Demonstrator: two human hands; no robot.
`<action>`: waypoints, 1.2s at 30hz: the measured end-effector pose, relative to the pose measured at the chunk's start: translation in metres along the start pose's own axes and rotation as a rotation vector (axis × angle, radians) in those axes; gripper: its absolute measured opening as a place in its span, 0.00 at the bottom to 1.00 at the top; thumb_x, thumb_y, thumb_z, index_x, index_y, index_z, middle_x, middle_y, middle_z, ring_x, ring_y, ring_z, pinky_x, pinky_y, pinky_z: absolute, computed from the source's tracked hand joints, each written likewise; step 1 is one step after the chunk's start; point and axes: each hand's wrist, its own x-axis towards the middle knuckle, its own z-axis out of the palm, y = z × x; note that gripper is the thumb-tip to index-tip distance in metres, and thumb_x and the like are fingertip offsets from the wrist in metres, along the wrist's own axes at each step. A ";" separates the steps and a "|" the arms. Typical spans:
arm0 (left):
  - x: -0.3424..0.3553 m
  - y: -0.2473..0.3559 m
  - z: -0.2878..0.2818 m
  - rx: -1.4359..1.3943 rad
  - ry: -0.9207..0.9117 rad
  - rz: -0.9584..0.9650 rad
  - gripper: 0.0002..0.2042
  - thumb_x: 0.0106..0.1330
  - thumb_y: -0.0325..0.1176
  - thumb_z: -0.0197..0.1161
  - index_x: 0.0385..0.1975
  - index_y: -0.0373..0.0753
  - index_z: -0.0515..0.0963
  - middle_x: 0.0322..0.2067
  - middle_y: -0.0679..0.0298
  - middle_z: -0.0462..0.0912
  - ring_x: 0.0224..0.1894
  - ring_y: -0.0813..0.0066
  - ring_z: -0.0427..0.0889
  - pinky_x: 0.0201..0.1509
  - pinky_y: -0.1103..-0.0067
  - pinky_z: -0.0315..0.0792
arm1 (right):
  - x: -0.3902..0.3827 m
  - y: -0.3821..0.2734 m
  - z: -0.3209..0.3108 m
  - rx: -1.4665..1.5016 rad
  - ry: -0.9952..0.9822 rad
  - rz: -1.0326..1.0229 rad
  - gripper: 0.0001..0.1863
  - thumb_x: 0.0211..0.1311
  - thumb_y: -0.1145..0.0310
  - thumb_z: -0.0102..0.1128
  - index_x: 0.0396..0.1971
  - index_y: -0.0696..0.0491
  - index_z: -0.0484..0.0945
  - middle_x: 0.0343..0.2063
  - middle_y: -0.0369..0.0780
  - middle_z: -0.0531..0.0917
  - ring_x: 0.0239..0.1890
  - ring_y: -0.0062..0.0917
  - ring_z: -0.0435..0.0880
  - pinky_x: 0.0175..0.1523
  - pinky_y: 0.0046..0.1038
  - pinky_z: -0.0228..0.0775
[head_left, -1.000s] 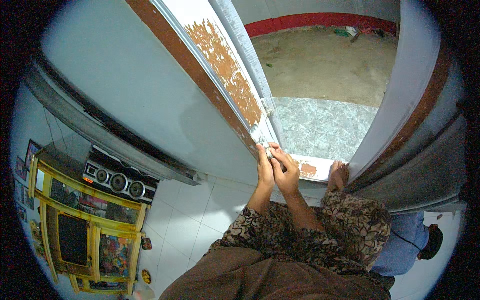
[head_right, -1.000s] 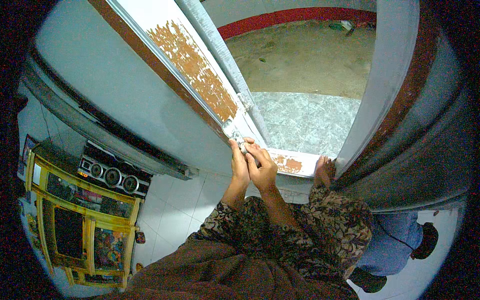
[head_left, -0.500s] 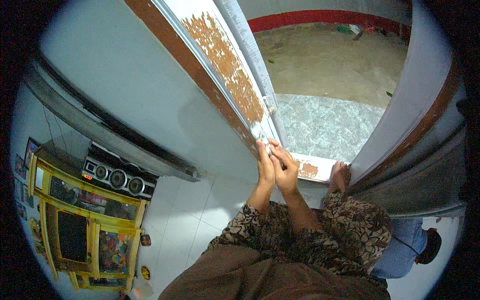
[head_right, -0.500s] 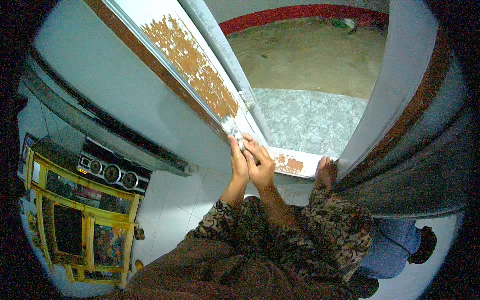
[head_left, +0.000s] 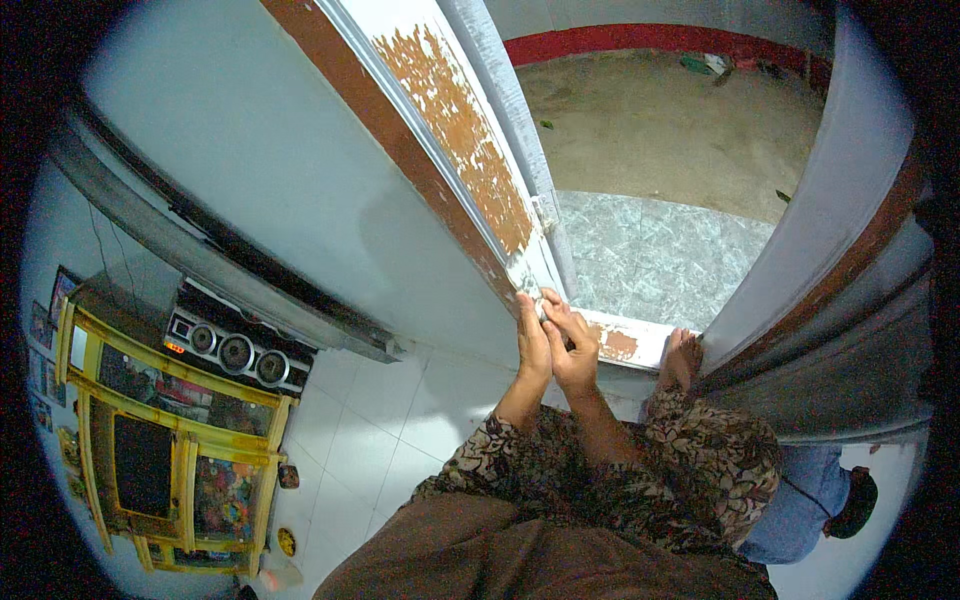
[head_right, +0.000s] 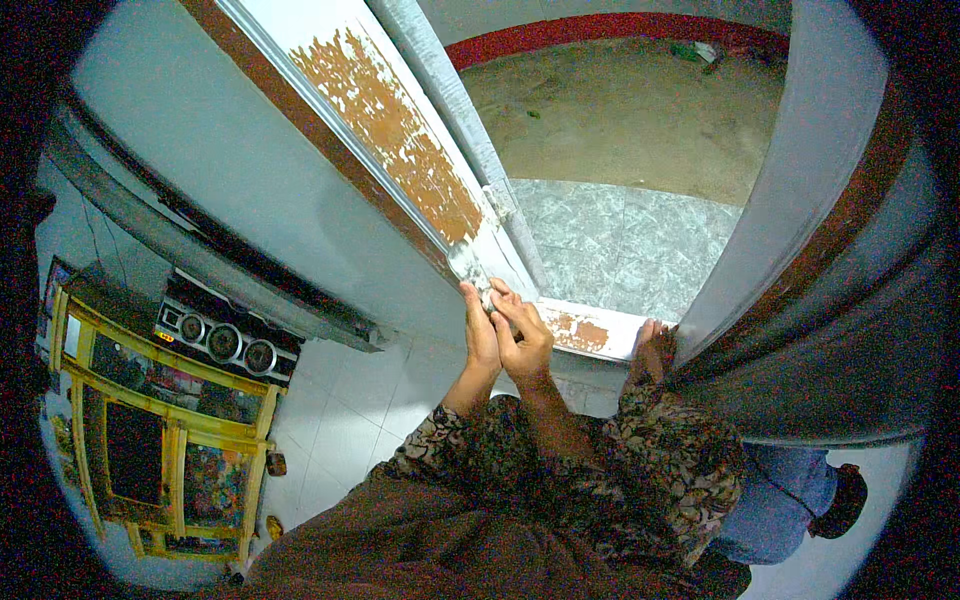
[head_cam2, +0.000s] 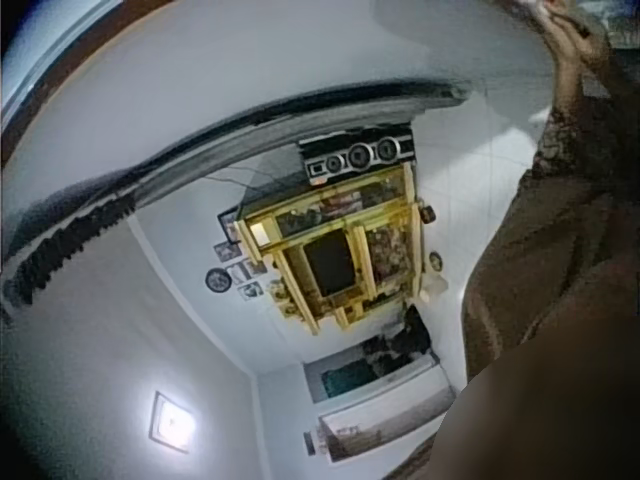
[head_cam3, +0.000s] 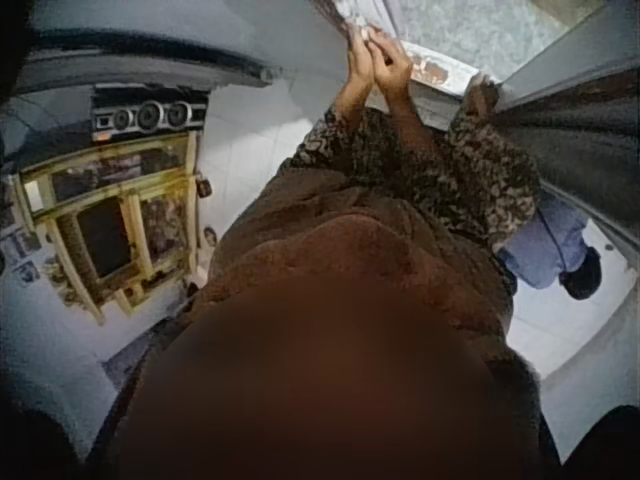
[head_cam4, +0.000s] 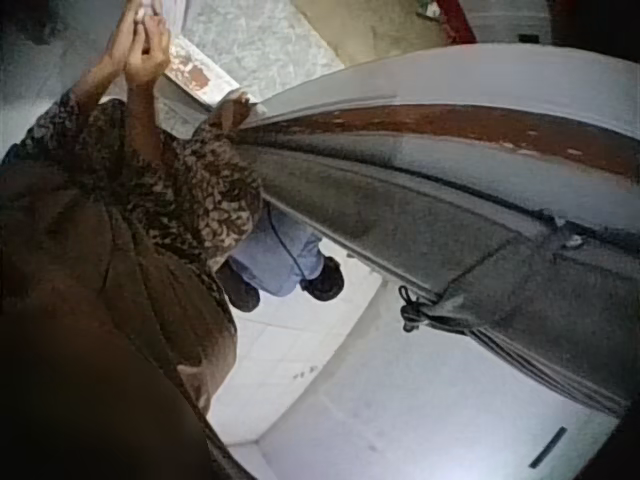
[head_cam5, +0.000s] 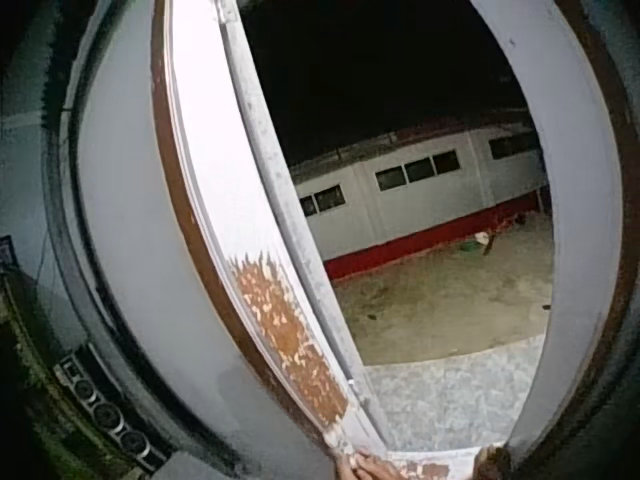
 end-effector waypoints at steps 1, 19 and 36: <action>0.000 0.001 -0.001 0.064 -0.011 -0.023 0.31 0.71 0.65 0.33 0.36 0.40 0.70 0.29 0.67 0.70 0.35 0.75 0.71 0.44 0.79 0.68 | 0.000 -0.001 0.000 0.041 0.012 -0.031 0.16 0.55 0.81 0.63 0.44 0.54 0.83 0.37 0.44 0.84 0.41 0.29 0.84 0.46 0.27 0.75; -0.002 -0.003 -0.005 -0.060 -0.139 0.032 0.31 0.70 0.66 0.33 0.34 0.41 0.69 0.28 0.66 0.70 0.34 0.75 0.70 0.41 0.79 0.67 | -0.006 0.008 0.002 -0.031 0.015 0.001 0.17 0.52 0.81 0.65 0.44 0.53 0.83 0.36 0.43 0.84 0.41 0.28 0.84 0.46 0.26 0.75; 0.000 0.007 0.000 -0.083 -0.149 0.056 0.28 0.75 0.59 0.31 0.32 0.40 0.70 0.29 0.68 0.72 0.32 0.79 0.70 0.39 0.81 0.66 | 0.000 0.000 0.005 -0.011 0.016 0.069 0.17 0.54 0.83 0.62 0.45 0.55 0.83 0.38 0.44 0.84 0.42 0.28 0.83 0.47 0.27 0.74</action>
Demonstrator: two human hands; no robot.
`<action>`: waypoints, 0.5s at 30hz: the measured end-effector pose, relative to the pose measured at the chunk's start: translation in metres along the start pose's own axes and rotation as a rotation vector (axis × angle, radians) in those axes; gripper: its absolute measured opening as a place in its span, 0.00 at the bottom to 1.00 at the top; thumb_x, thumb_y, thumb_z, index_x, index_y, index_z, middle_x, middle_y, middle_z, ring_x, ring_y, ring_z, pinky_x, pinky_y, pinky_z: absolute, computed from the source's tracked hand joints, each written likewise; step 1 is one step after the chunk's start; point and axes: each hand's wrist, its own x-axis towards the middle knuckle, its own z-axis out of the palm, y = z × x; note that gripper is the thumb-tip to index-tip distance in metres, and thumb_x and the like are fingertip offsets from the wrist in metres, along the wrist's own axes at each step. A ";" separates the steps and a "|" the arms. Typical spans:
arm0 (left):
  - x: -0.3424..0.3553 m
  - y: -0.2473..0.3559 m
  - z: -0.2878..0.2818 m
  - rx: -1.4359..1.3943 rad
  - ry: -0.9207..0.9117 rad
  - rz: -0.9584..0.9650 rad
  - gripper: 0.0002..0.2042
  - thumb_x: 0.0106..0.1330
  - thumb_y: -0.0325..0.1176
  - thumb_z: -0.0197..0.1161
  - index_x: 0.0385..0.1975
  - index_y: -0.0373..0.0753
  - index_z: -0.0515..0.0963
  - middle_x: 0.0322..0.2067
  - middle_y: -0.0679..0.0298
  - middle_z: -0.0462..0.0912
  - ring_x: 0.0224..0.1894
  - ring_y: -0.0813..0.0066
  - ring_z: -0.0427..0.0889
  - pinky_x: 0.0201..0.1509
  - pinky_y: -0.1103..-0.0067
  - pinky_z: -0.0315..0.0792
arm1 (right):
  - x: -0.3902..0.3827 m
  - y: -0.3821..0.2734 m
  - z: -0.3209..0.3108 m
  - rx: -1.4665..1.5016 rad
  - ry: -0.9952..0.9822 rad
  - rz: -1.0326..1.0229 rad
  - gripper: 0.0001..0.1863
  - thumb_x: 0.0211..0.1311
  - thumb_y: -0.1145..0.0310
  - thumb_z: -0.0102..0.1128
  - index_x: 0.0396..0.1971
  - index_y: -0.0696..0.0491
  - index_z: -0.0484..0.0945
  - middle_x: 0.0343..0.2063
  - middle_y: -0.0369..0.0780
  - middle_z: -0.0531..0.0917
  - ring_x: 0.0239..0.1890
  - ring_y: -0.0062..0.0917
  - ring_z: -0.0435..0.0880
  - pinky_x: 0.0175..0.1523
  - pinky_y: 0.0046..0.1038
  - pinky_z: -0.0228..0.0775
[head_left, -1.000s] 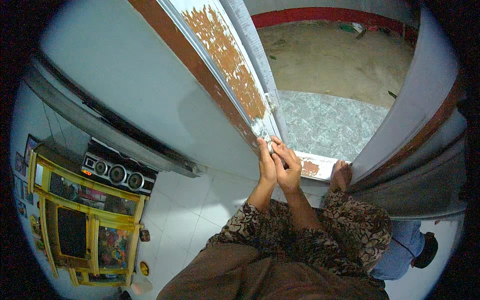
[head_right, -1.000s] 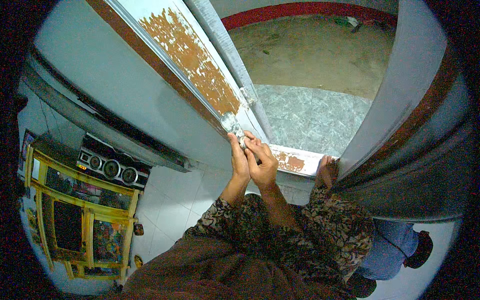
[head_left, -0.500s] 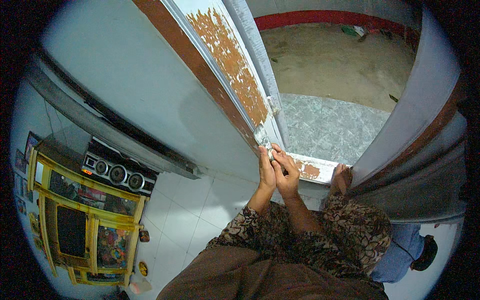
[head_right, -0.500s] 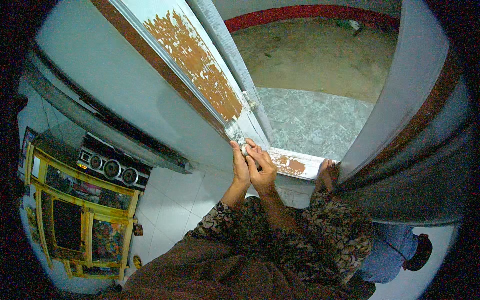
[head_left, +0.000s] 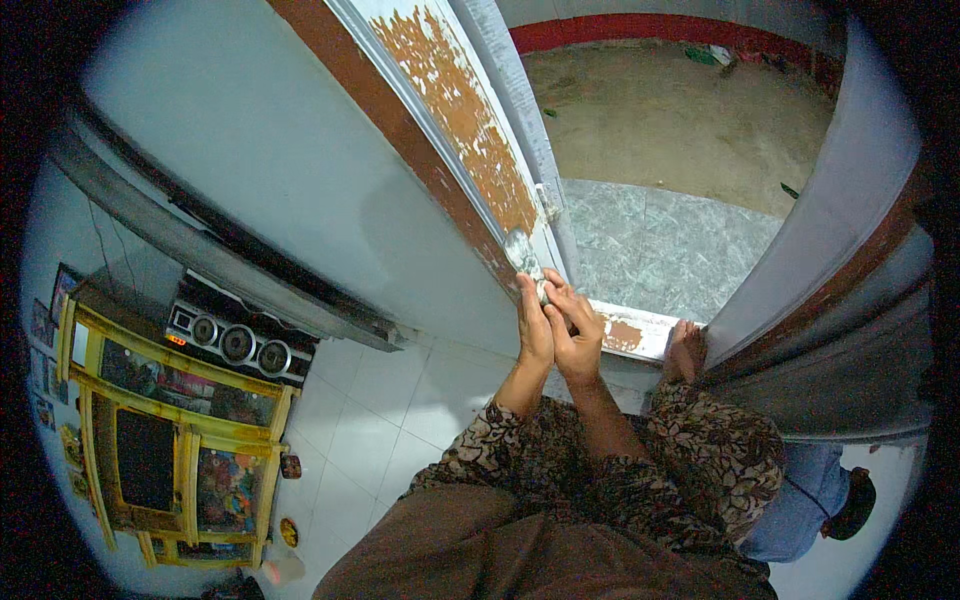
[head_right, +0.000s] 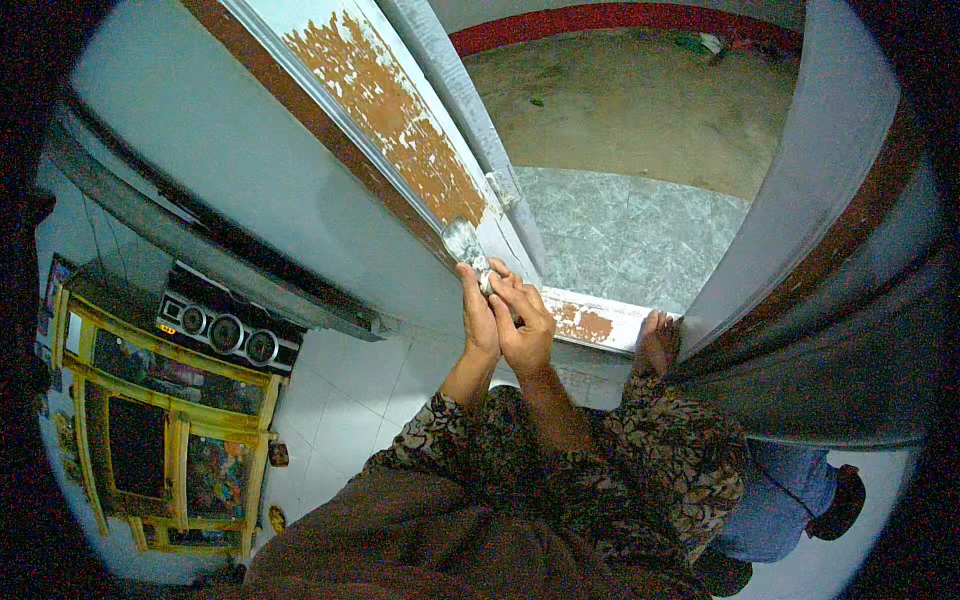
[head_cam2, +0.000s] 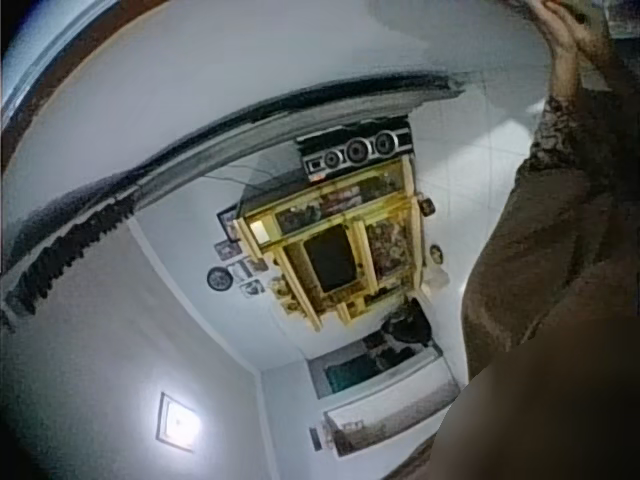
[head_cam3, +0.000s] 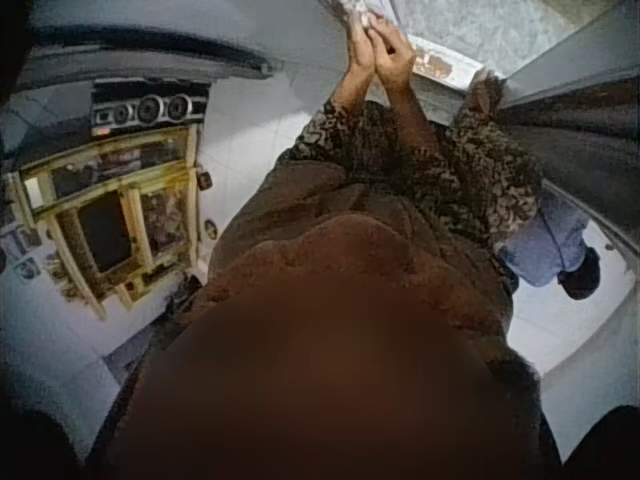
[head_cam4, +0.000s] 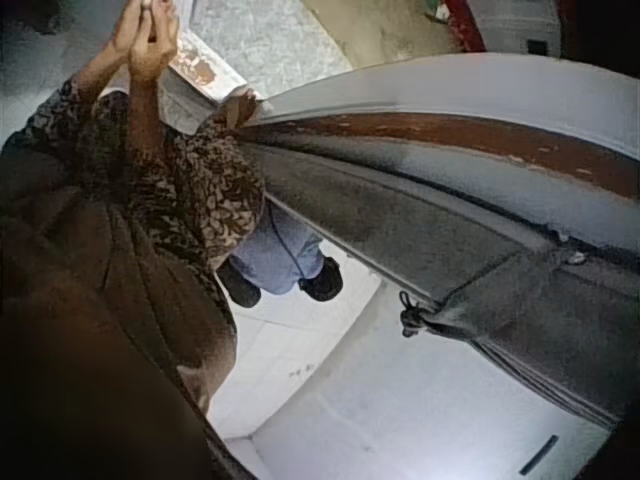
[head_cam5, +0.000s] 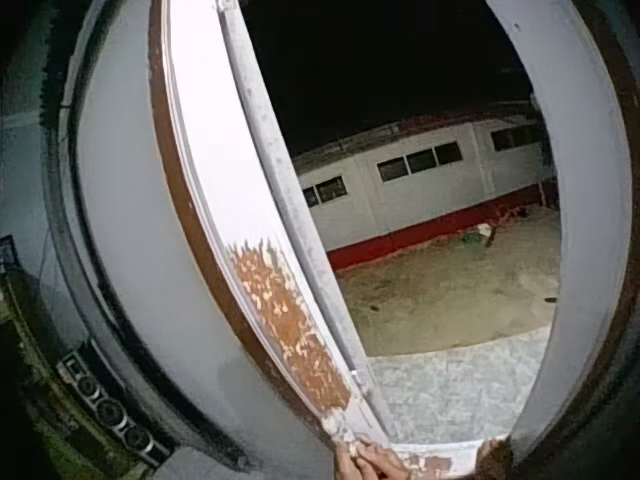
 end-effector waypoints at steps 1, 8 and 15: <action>-0.001 0.000 0.000 0.036 0.045 0.038 0.28 0.75 0.59 0.32 0.33 0.39 0.71 0.29 0.67 0.72 0.33 0.79 0.70 0.40 0.81 0.67 | -0.001 0.000 0.000 -0.011 -0.011 -0.033 0.17 0.54 0.83 0.63 0.45 0.54 0.83 0.37 0.44 0.84 0.41 0.28 0.83 0.47 0.27 0.74; -0.002 -0.004 0.000 0.055 0.044 -0.017 0.29 0.73 0.62 0.33 0.34 0.40 0.69 0.28 0.67 0.70 0.33 0.75 0.70 0.43 0.79 0.68 | -0.001 0.002 -0.003 -0.046 -0.006 -0.045 0.17 0.54 0.82 0.63 0.45 0.53 0.83 0.36 0.45 0.84 0.40 0.30 0.84 0.46 0.28 0.75; 0.001 -0.006 -0.001 0.070 0.111 -0.079 0.30 0.72 0.64 0.32 0.34 0.40 0.69 0.26 0.67 0.68 0.33 0.75 0.69 0.41 0.79 0.67 | -0.001 -0.001 -0.004 0.001 -0.007 -0.065 0.16 0.54 0.81 0.63 0.44 0.54 0.83 0.37 0.45 0.84 0.42 0.31 0.84 0.48 0.27 0.75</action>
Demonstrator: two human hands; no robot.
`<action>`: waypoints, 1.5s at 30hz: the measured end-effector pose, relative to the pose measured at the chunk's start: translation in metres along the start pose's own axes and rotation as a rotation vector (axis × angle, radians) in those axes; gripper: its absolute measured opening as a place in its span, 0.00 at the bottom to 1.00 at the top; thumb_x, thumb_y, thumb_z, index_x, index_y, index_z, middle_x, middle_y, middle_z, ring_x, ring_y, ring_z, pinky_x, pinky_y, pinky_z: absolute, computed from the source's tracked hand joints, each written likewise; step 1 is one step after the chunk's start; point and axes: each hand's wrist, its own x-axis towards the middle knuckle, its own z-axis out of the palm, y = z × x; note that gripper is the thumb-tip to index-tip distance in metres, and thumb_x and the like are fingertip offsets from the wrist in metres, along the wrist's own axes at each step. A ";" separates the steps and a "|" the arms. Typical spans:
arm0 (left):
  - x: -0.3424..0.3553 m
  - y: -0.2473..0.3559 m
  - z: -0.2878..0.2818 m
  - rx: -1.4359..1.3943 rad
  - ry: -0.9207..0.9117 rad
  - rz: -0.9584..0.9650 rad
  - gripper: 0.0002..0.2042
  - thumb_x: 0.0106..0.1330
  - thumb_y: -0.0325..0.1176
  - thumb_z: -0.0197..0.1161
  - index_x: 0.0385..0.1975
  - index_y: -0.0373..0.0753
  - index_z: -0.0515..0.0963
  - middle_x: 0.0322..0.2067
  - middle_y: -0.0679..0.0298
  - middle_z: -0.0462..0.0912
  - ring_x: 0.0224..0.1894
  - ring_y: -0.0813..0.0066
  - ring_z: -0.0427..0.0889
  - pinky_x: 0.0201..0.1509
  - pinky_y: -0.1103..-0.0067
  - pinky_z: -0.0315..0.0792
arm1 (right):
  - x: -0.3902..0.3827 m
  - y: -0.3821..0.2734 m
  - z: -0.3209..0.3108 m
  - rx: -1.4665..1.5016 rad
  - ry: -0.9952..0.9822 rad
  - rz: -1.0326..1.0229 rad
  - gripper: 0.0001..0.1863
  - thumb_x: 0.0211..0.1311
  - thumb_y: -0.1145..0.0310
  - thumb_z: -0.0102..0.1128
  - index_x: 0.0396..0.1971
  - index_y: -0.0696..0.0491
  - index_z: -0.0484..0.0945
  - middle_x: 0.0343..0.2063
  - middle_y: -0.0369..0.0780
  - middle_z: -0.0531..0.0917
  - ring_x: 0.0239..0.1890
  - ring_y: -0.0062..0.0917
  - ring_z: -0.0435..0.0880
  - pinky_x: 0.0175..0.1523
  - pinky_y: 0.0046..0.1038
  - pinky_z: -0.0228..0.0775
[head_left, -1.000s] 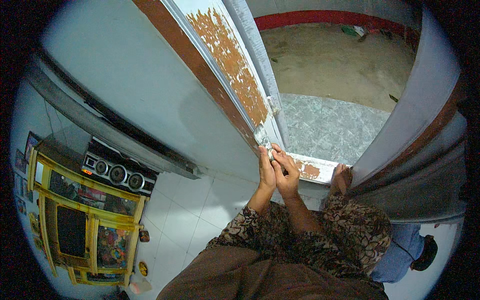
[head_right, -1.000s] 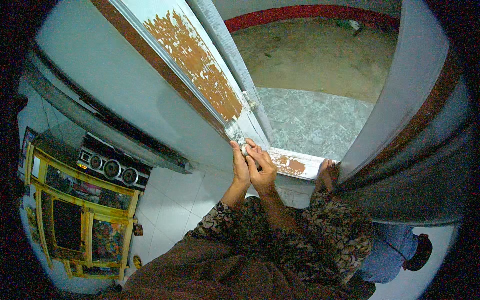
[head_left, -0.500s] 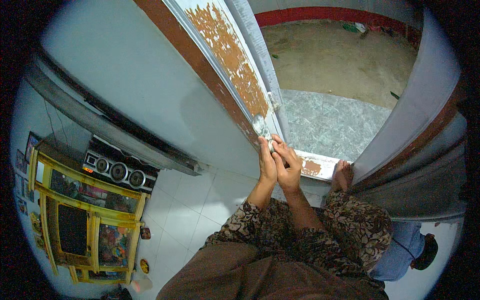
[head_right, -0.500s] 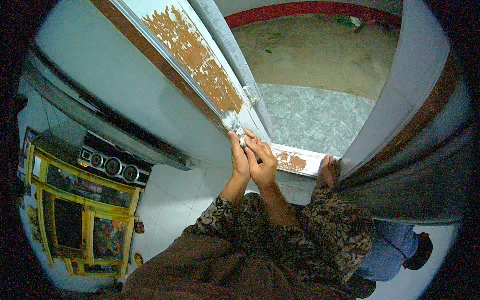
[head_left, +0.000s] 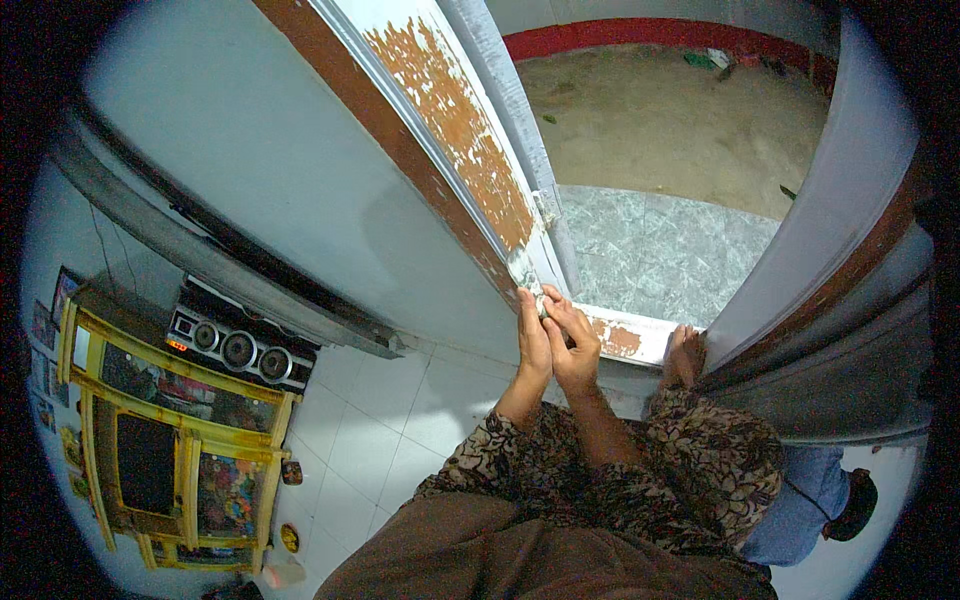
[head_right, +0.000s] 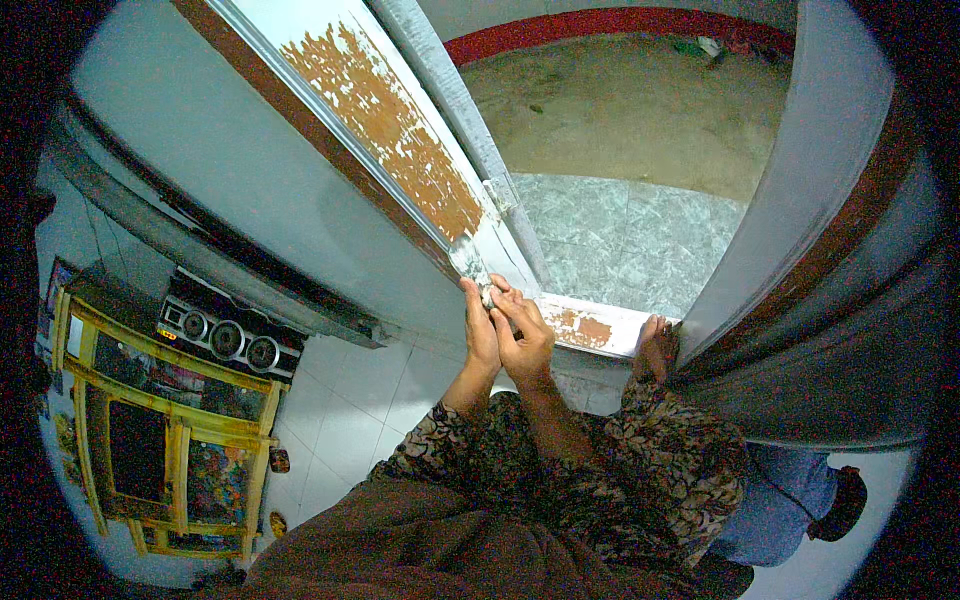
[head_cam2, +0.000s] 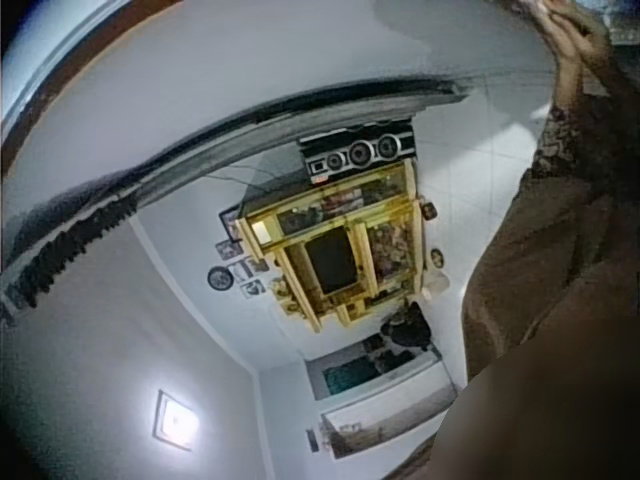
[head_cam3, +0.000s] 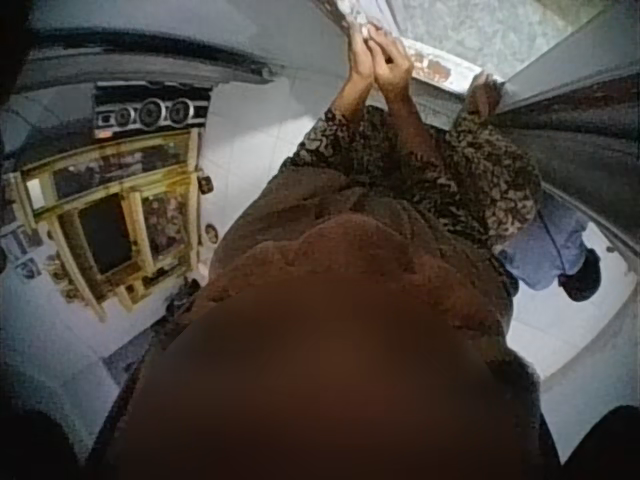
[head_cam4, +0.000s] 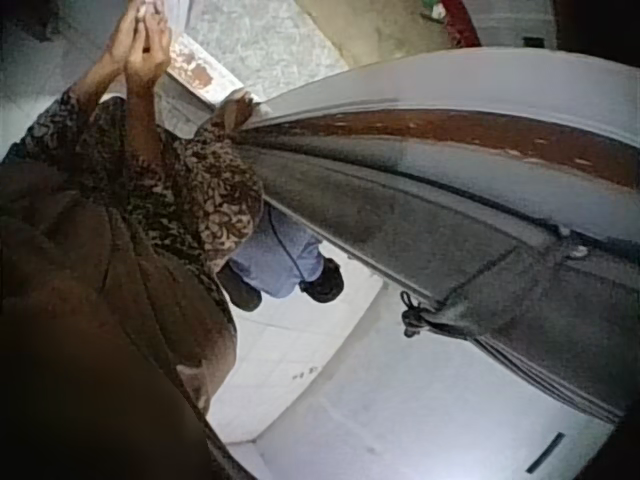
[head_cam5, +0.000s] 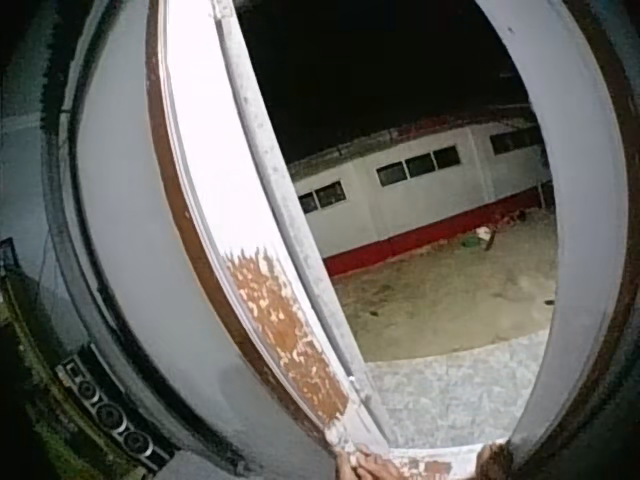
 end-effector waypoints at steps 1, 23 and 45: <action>0.000 0.000 0.000 -0.045 -0.092 0.048 0.30 0.72 0.64 0.32 0.34 0.40 0.69 0.26 0.67 0.68 0.33 0.75 0.69 0.42 0.79 0.68 | 0.000 0.000 0.000 -0.032 0.012 0.032 0.16 0.54 0.81 0.64 0.44 0.54 0.83 0.37 0.45 0.84 0.42 0.31 0.85 0.48 0.27 0.75; -0.002 -0.009 0.002 -0.178 -0.157 0.022 0.31 0.71 0.66 0.32 0.33 0.41 0.68 0.25 0.66 0.68 0.32 0.72 0.70 0.42 0.77 0.67 | 0.001 0.000 -0.010 -0.132 -0.037 0.042 0.17 0.53 0.78 0.66 0.45 0.50 0.84 0.35 0.43 0.84 0.39 0.32 0.85 0.45 0.29 0.76; -0.003 0.011 0.014 -0.133 -0.036 0.024 0.30 0.71 0.66 0.33 0.31 0.42 0.67 0.25 0.65 0.68 0.32 0.72 0.69 0.42 0.77 0.66 | 0.013 -0.014 -0.006 -0.105 -0.025 -0.031 0.18 0.54 0.78 0.65 0.46 0.48 0.83 0.36 0.44 0.84 0.40 0.31 0.85 0.44 0.28 0.77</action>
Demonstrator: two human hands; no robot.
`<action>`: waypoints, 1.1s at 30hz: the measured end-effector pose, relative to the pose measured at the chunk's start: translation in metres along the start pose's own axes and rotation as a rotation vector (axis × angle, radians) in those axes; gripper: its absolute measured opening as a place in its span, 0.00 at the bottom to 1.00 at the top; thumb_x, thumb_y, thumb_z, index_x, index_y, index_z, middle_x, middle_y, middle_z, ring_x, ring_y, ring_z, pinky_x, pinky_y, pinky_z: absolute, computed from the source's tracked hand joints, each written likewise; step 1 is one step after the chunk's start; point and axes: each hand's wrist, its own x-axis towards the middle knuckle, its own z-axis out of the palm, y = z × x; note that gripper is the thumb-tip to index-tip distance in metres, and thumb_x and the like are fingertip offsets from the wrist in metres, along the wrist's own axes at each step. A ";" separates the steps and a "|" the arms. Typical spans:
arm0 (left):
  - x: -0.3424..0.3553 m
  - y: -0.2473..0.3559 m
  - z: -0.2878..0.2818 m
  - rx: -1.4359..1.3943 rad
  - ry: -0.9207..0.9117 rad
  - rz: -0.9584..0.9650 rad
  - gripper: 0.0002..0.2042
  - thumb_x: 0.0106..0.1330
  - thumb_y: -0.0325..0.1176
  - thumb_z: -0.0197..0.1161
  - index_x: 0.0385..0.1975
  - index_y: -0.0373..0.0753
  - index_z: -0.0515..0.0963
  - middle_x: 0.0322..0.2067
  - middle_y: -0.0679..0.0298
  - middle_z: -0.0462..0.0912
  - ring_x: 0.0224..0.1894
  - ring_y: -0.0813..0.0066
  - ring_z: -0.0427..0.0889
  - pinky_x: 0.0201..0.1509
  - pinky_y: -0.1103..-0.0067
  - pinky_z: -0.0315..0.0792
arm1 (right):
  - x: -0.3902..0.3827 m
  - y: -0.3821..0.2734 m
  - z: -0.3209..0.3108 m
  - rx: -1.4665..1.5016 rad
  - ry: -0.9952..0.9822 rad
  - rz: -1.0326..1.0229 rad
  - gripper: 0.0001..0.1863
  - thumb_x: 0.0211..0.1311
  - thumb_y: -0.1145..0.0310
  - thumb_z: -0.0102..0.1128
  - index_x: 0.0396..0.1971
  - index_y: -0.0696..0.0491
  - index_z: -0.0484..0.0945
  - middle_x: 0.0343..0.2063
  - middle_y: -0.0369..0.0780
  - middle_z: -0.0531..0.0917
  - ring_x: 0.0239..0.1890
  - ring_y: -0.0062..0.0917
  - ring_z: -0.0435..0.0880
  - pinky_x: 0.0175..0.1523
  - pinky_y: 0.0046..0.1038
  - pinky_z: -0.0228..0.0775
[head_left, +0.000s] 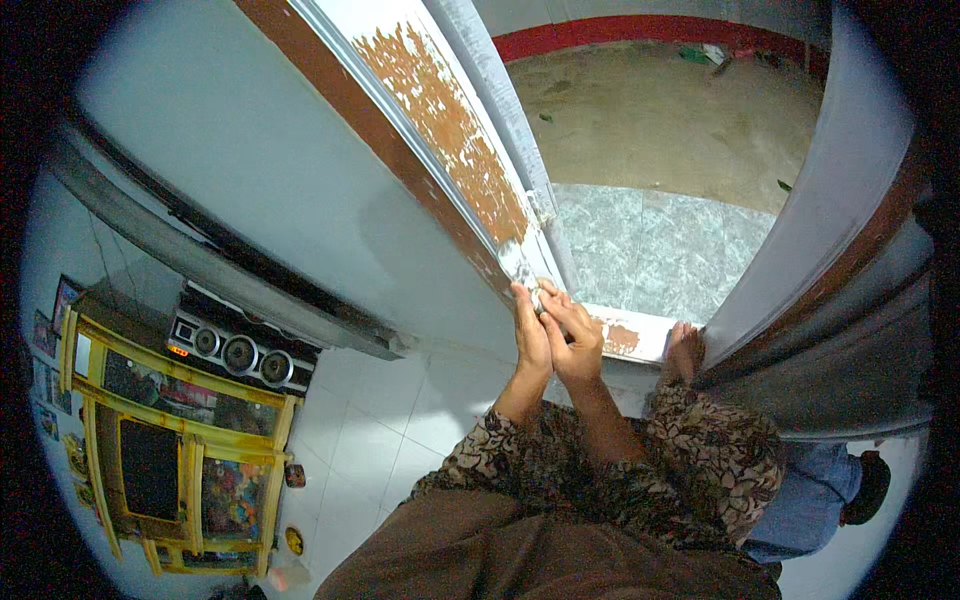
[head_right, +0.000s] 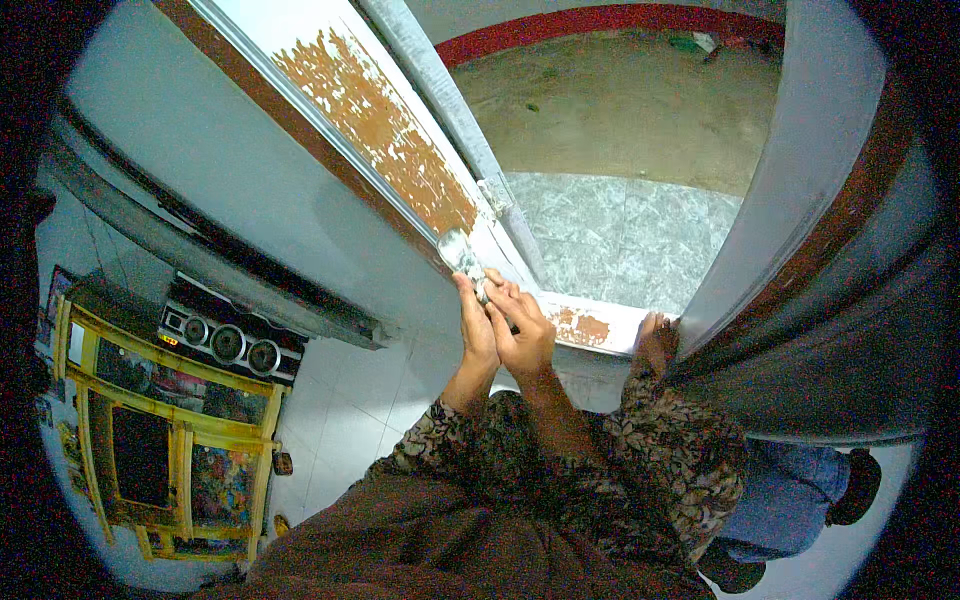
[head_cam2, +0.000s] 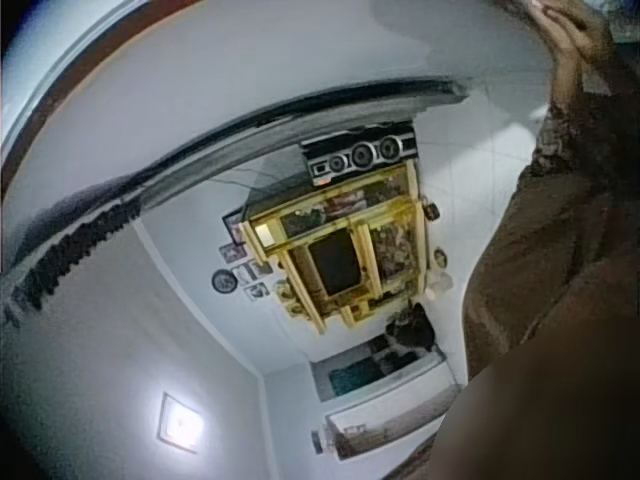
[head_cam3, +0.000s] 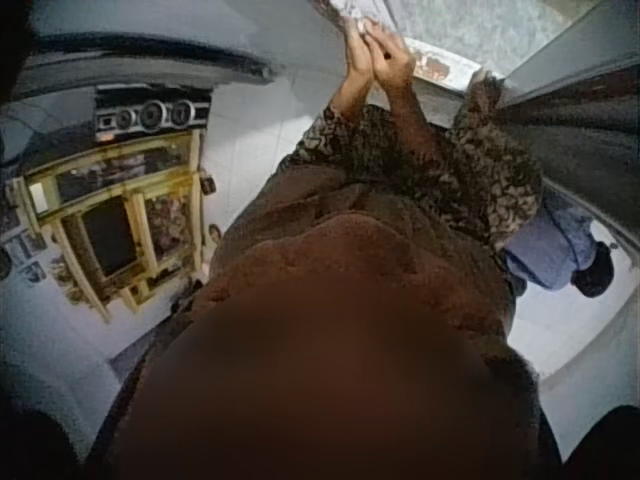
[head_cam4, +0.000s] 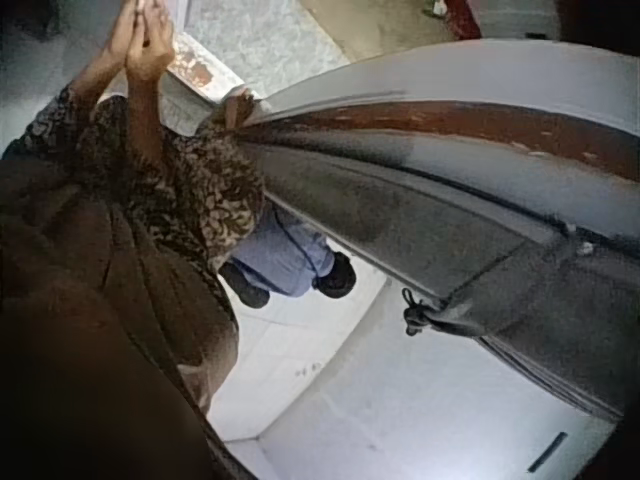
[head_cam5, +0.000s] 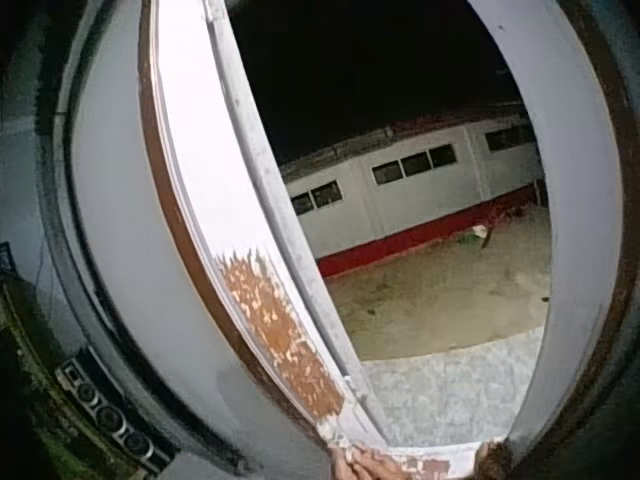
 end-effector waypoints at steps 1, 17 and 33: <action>0.000 0.002 0.002 0.032 0.079 -0.055 0.30 0.70 0.66 0.33 0.31 0.41 0.67 0.25 0.65 0.67 0.32 0.72 0.69 0.42 0.77 0.66 | 0.001 -0.003 -0.001 0.007 0.001 -0.014 0.18 0.54 0.77 0.66 0.46 0.48 0.84 0.36 0.44 0.84 0.40 0.32 0.85 0.43 0.28 0.77; 0.001 0.003 -0.001 -0.077 -0.129 0.009 0.30 0.71 0.65 0.34 0.31 0.41 0.66 0.24 0.65 0.67 0.32 0.73 0.68 0.41 0.78 0.66 | 0.001 -0.005 -0.001 0.033 -0.006 0.047 0.16 0.54 0.78 0.65 0.44 0.51 0.83 0.34 0.42 0.83 0.37 0.31 0.84 0.42 0.29 0.76; -0.003 0.010 0.005 0.000 0.072 -0.035 0.27 0.74 0.61 0.35 0.31 0.40 0.68 0.26 0.68 0.67 0.31 0.76 0.68 0.39 0.80 0.66 | 0.001 -0.007 0.001 0.046 -0.007 0.009 0.17 0.54 0.78 0.65 0.45 0.49 0.84 0.36 0.43 0.84 0.38 0.30 0.85 0.43 0.27 0.76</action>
